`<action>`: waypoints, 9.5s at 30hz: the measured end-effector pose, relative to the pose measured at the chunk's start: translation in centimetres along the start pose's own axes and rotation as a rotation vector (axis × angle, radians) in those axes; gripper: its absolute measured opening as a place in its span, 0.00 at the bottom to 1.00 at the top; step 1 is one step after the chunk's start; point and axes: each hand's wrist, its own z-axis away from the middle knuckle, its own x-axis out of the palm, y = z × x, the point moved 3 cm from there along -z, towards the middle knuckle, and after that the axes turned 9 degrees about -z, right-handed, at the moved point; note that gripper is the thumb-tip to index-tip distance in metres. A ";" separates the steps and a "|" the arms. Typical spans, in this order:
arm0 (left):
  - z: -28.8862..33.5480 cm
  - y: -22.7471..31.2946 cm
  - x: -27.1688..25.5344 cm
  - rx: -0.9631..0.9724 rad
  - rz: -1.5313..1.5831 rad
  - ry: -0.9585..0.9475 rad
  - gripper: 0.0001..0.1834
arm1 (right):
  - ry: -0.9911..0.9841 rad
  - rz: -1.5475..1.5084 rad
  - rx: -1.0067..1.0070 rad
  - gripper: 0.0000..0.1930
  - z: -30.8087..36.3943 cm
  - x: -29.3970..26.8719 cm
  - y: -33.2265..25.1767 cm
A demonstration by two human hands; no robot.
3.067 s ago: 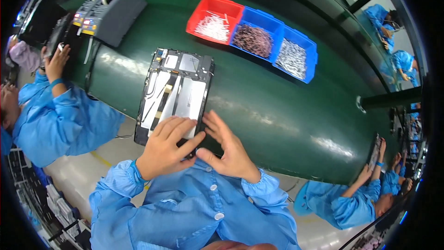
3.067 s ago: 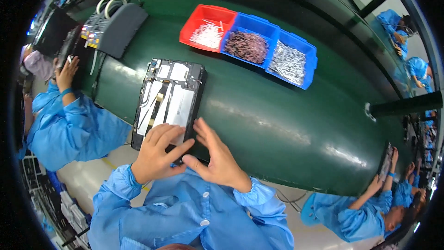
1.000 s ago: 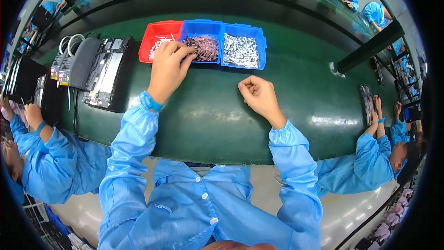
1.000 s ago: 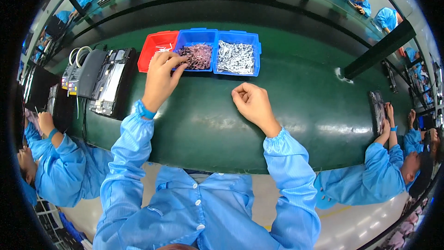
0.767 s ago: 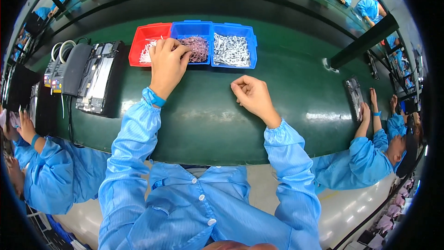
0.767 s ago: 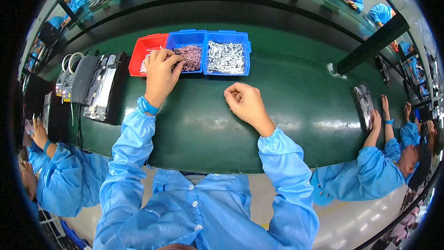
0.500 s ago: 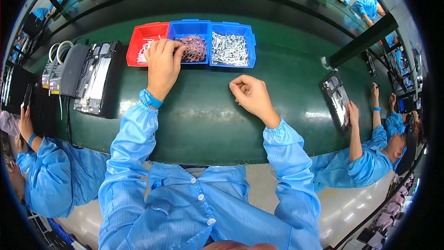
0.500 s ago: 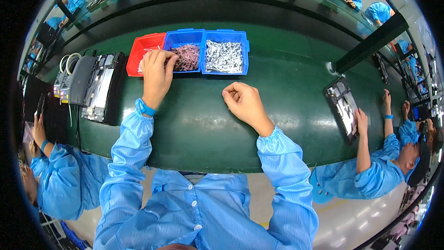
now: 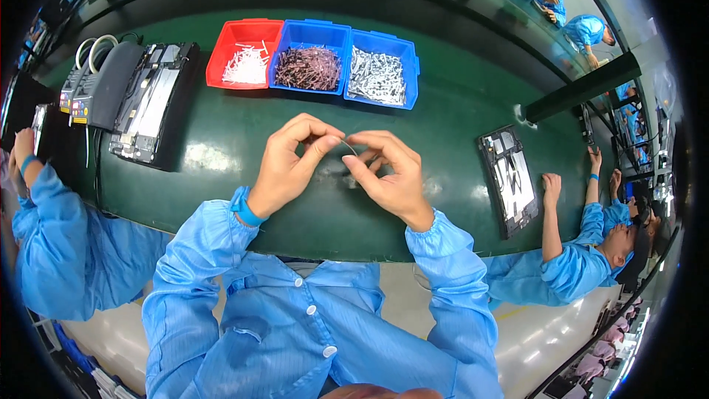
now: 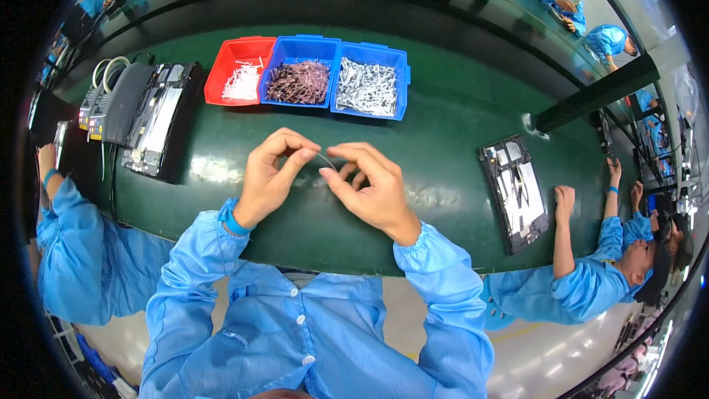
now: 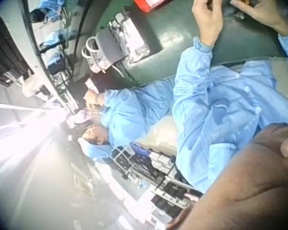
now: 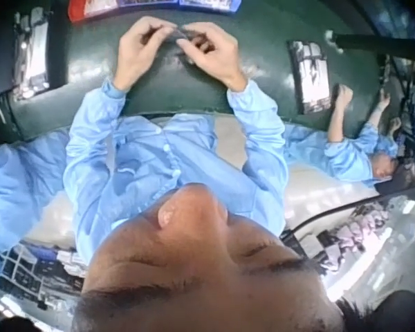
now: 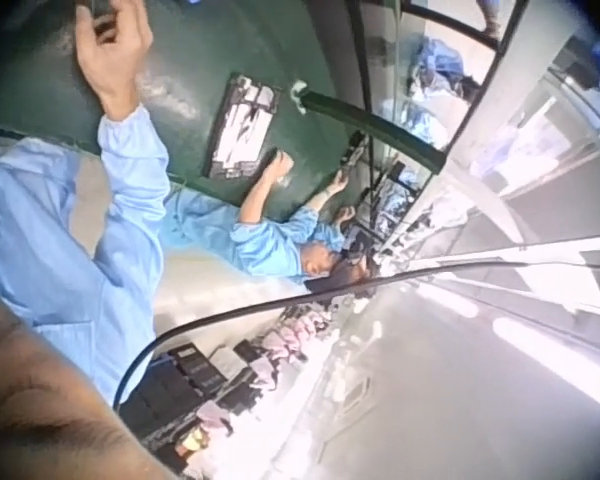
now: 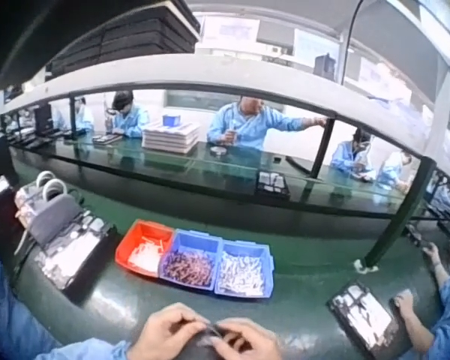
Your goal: The person assembles internal components and connector pins into a tablet housing by hand, taking parts from bins and inserting them into the housing.
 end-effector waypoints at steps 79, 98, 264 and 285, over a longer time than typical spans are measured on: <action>8.5 -0.1 3.1 -0.181 0.039 0.020 0.06 | 0.152 0.500 0.516 0.36 7.6 -4.4 -1.0; 9.5 0.7 0.2 -0.200 -0.257 0.063 0.06 | 0.009 0.759 0.375 0.26 5.9 -2.6 -3.4; 2.4 -3.2 -3.0 -0.331 0.347 -0.111 0.09 | -0.163 -0.399 0.541 0.09 -1.3 4.4 1.4; -4.4 -5.7 -11.8 0.119 -0.843 0.551 0.12 | 0.061 -0.446 0.369 0.06 -1.3 1.5 1.4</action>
